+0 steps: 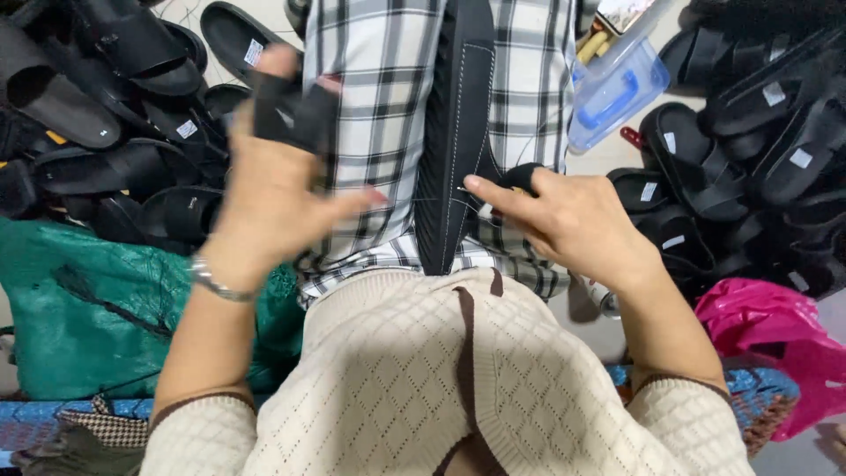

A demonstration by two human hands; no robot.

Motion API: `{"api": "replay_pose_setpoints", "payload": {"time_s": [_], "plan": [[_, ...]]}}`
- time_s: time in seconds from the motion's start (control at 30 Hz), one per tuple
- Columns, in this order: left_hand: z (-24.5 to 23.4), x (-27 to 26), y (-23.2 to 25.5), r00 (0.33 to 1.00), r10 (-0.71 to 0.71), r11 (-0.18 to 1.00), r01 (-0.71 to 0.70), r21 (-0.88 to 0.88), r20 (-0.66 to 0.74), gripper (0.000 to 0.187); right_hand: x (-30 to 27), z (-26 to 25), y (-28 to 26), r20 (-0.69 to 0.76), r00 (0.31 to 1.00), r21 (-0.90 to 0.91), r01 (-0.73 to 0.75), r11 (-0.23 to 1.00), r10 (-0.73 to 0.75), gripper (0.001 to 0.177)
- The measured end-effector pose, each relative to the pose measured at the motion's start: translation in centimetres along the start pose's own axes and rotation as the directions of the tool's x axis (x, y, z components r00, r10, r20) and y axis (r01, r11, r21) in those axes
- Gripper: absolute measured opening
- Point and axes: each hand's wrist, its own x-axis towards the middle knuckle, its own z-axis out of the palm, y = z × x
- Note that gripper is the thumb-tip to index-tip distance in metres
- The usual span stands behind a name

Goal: Hand-sewing the components of black sandals using a needle and thread while sitting on the floor.

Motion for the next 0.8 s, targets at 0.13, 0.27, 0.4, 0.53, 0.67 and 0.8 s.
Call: {"api": "replay_pose_setpoints", "payload": {"time_s": [0.13,0.27,0.4,0.53,0.67,0.8], "plan": [[3.3,0.5,0.0,0.964,0.098,0.975,-0.143,0.172,0.245,0.121,0.2,0.2,0.1,0.016,1.000,-0.040,-0.002,0.999,0.003,0.058],[4.6,0.9,0.0,0.946,0.196,0.950,-0.249,0.190,0.259,0.122,0.6,-0.2,-0.1,-0.019,1.000,-0.004,-0.001,1.000,0.001,0.055],[4.9,1.2,-0.1,0.937,0.210,0.949,-0.264,0.171,0.280,0.127,0.9,-0.6,-0.2,-0.011,1.000,-0.003,0.001,1.000,-0.001,0.050],[5.2,1.5,-0.3,0.935,0.255,0.945,-0.296,0.142,0.247,0.123,1.3,-1.6,-0.5,0.024,1.000,-0.066,0.014,0.998,-0.012,0.058],[6.6,1.5,-1.0,0.925,0.350,0.919,-0.370,0.137,0.150,0.116,2.2,-3.8,-2.4,0.081,0.997,-0.189,0.006,0.982,0.010,0.052],[7.4,1.6,-1.7,0.921,0.377,0.908,-0.389,0.154,0.101,0.113,2.6,-3.0,-2.1,0.152,0.988,-0.114,0.028,0.993,-0.010,0.057]]}}
